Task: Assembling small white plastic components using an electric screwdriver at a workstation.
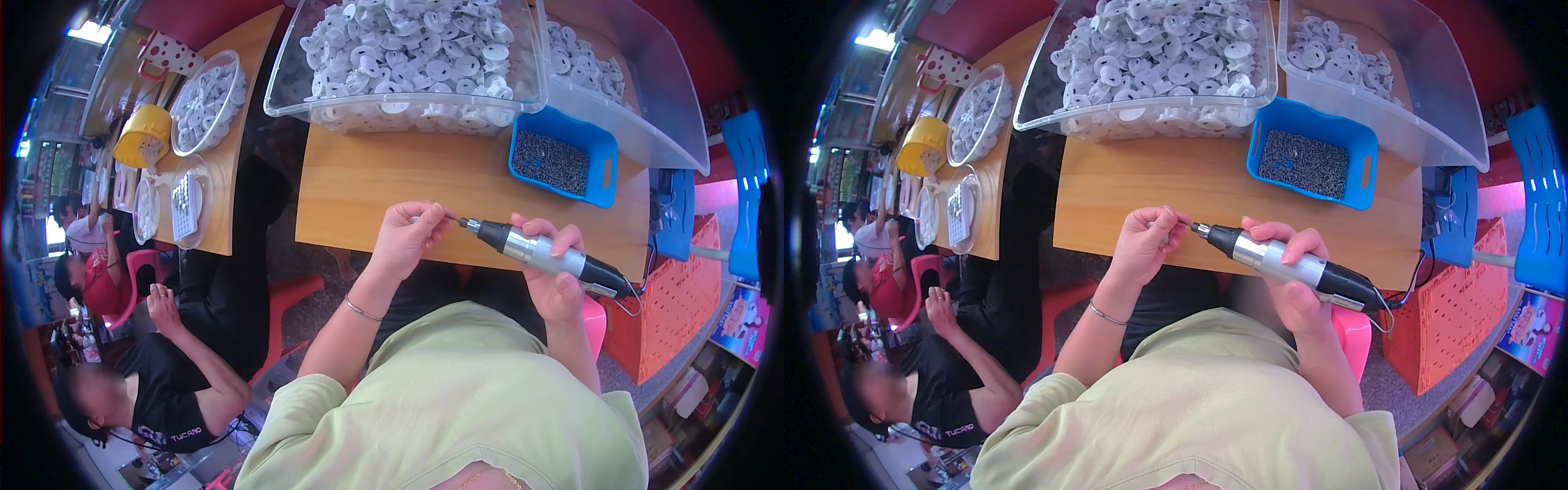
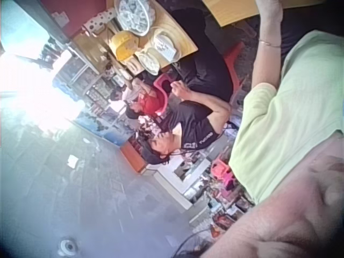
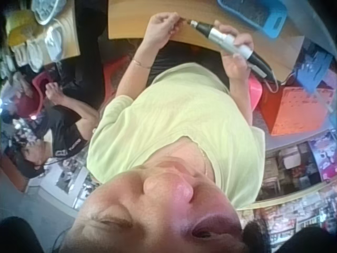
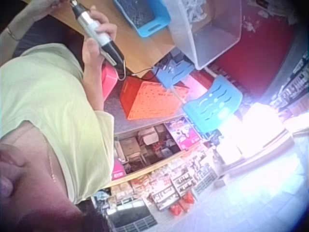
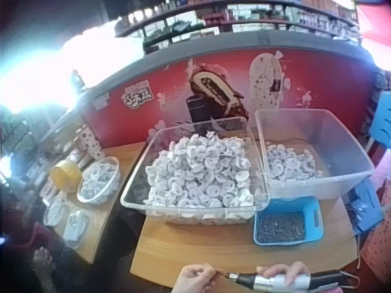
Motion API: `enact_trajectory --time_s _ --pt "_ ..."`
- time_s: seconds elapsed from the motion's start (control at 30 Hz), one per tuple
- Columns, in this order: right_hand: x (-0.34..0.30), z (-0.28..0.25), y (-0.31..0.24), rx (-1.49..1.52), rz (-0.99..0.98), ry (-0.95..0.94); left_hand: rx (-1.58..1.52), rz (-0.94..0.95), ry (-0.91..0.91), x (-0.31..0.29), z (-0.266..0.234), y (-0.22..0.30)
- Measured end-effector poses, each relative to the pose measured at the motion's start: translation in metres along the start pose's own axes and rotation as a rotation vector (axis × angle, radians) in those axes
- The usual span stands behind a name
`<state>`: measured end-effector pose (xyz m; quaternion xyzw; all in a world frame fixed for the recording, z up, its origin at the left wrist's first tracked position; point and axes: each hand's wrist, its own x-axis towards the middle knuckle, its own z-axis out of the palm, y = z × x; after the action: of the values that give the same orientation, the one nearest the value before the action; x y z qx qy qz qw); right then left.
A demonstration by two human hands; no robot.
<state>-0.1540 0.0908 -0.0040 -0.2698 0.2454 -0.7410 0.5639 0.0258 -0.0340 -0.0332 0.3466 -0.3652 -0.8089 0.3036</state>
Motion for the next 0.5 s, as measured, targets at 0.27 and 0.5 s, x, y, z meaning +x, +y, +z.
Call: enact_trajectory --time_s 0.27,0.5 --pt "-0.0006 -0.0002 0.001 0.012 -0.002 0.005 0.008 -0.011 -0.019 -0.0003 -0.0005 0.0009" --pt "-0.0001 0.0004 0.0014 0.02 -0.006 0.006 0.027 -0.028 0.001 -0.0009 0.0012 0.0027"
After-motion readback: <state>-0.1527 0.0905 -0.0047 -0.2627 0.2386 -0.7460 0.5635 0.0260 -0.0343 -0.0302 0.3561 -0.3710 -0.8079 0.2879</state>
